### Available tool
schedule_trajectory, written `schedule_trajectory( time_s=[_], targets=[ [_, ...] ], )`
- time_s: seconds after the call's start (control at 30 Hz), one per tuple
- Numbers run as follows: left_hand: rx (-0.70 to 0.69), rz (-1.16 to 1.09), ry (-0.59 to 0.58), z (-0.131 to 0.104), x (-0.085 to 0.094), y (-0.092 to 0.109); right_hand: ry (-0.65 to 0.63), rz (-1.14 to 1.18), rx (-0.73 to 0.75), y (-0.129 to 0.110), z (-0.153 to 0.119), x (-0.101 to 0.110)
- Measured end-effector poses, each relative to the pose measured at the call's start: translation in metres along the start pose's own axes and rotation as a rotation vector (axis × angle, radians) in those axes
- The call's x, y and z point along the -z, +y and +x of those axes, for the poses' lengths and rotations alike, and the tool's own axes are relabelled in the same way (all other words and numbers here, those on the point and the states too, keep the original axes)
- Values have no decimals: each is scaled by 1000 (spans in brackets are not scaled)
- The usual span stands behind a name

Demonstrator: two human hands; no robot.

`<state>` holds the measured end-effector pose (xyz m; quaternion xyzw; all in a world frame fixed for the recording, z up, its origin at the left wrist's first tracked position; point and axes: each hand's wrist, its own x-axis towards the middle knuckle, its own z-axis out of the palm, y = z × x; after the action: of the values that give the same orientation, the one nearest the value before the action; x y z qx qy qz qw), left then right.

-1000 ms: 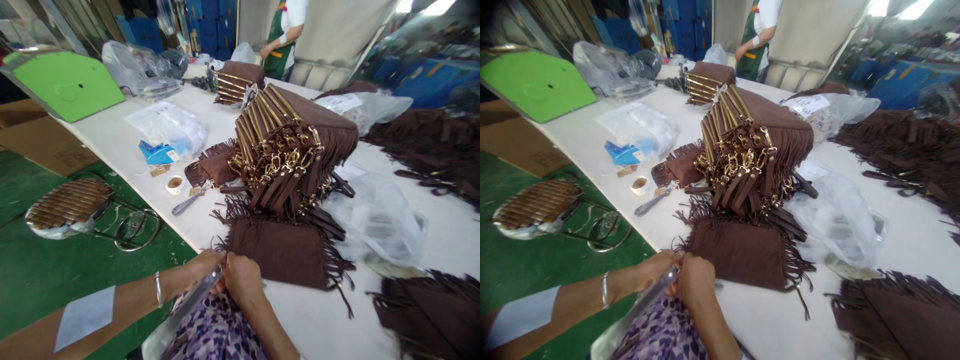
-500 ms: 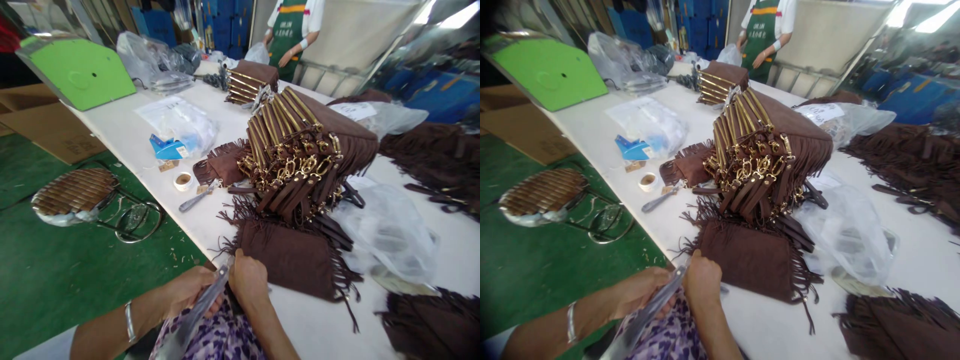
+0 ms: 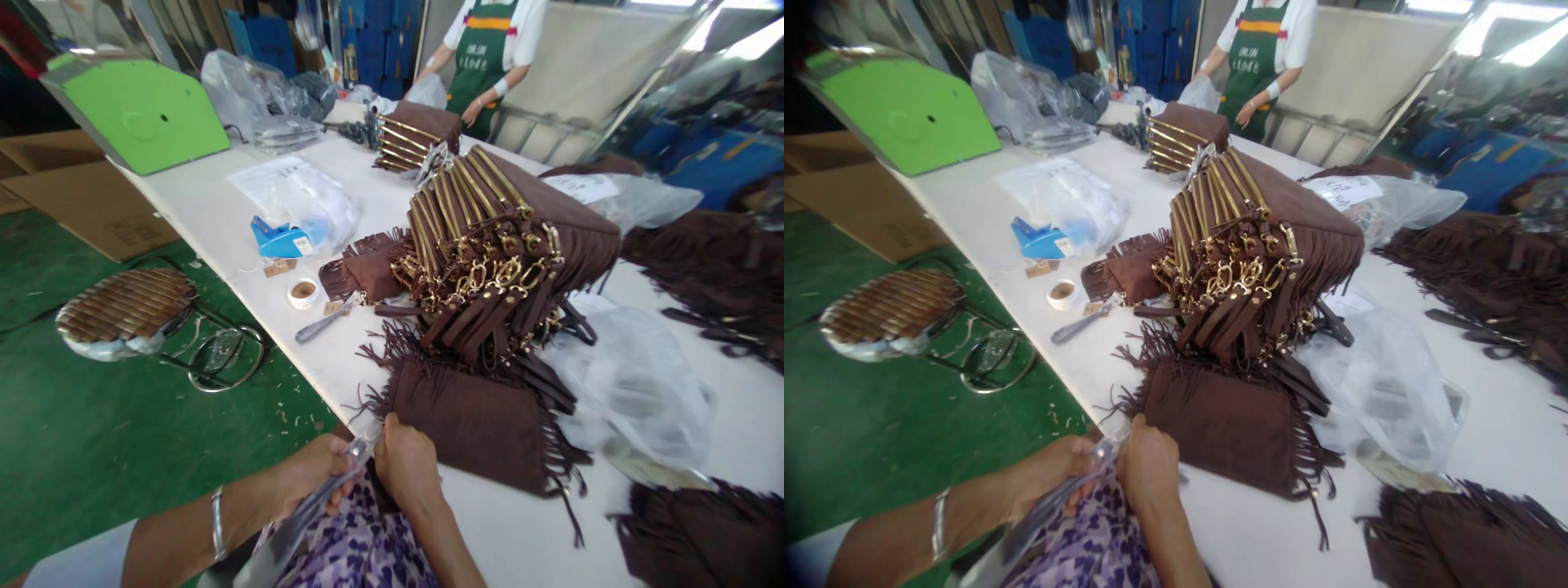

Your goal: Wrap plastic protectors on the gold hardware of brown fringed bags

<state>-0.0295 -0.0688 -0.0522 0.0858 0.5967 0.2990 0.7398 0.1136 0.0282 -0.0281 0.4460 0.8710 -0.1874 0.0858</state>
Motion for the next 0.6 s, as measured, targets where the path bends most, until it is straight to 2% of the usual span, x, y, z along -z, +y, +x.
schedule_trajectory(
  time_s=[0.1,0.37,0.6],
  targets=[
    [0,-29,-21,3,-2,-2,8,6,-23,0,1,1],
    [-2,-36,-12,9,-6,15,33,39,-90,2,6,-4],
    [26,-20,4,21,-10,19,43,39,-121,0,7,-7]
  ],
)
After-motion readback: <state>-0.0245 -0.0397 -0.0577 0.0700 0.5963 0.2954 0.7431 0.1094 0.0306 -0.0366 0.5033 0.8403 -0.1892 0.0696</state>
